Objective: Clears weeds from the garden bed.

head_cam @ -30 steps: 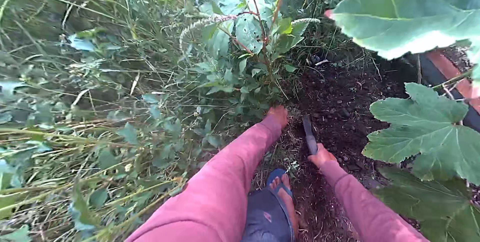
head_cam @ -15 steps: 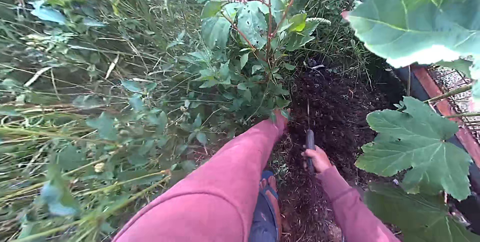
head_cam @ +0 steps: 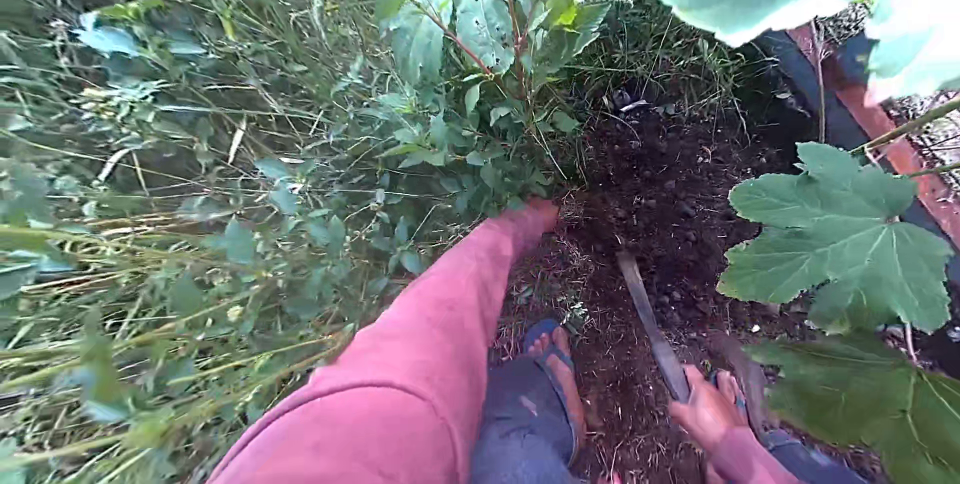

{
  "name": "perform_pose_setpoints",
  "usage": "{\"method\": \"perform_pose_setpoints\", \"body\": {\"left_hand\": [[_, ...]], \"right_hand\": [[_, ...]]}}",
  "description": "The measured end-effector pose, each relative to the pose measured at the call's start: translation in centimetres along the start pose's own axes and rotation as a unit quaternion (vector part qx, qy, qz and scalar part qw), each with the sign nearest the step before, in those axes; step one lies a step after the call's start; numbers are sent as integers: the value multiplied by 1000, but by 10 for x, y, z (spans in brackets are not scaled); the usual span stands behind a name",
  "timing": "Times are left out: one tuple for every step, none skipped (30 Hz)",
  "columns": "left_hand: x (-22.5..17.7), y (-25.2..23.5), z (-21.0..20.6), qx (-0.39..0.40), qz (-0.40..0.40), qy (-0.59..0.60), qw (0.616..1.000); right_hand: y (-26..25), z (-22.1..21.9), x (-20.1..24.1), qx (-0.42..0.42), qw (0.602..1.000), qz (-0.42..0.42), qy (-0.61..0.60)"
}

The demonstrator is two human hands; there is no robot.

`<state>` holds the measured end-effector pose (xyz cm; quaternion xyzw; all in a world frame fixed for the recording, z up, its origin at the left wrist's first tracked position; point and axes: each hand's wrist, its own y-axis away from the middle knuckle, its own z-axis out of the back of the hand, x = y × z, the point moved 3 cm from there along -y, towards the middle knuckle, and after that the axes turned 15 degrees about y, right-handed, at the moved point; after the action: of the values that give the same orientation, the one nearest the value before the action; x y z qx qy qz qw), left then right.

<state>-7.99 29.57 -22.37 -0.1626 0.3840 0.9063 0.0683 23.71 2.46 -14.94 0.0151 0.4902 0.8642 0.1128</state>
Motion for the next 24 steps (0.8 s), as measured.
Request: {"method": "perform_pose_setpoints", "body": {"left_hand": [[1,1,-1,-8,1,1,1000],[2,1,-3,-13,-2,-2,1000],[1,1,-4,-11,-5,-6,1000],[0,2,-4,-9,-7,-8,1000],[-1,4,-3,-7,-7,-11,1000],[-3,9,-2,-5,-2,-14,1000],[-5,12,-2,-6,-1,-19,1000],[-7,15,-3,-9,-2,-23,1000],[-10,17,-4,-14,-10,-23,1000],[-13,20,-4,-21,-21,-21,999],[-15,23,-5,-27,-33,-18,999],[-16,26,-11,-32,-44,-24,998],[-20,31,-19,-27,-49,-31,998],[-26,36,-29,-18,-55,-39,998],[-32,41,-40,-15,-57,-47,997],[-38,44,-51,-11,-53,-56,997],[-42,46,-63,-3,-45,-70,997],[-45,46,-75,3,-38,-80,996],[-46,45,-85,11,-36,-97,995],[-45,43,-93,23,-36,-119,992],[-42,40,-97,37,-37,-142,988],[-39,37,-98,48,-36,-163,985],[-37,36,-97,55,-34,-181,981],[-36,36,-95,60,-34,-200,977]], "right_hand": [[10,-8,-4,8,999,-1,35],[16,-13,-6,17,998,0,63],[17,-14,-2,26,996,6,89],[14,-11,7,30,993,17,109],[7,-6,21,31,991,34,124],[-4,2,39,31,989,49,133],[-16,9,59,27,989,60,131],[-29,16,79,21,991,64,115],[-42,25,97,12,994,65,90],[-54,33,112,2,996,69,58],[-64,37,124,-4,997,72,17],[-68,36,131,-5,997,74,-21],[-68,33,130,-3,996,73,-44],[-64,30,123,1,996,70,-52],[-59,25,109,5,997,67,-46],[-53,18,90,11,998,61,-18],[-46,8,68,22,998,52,22],[-39,-5,44,31,997,42,64],[-28,-17,20,38,994,34,97],[-16,-29,-3,39,991,28,122],[-5,-38,-23,38,989,27,142],[6,-43,-40,38,986,25,159],[18,-45,-51,46,984,21,172],[29,-46,-58,60,982,18,180]]}}
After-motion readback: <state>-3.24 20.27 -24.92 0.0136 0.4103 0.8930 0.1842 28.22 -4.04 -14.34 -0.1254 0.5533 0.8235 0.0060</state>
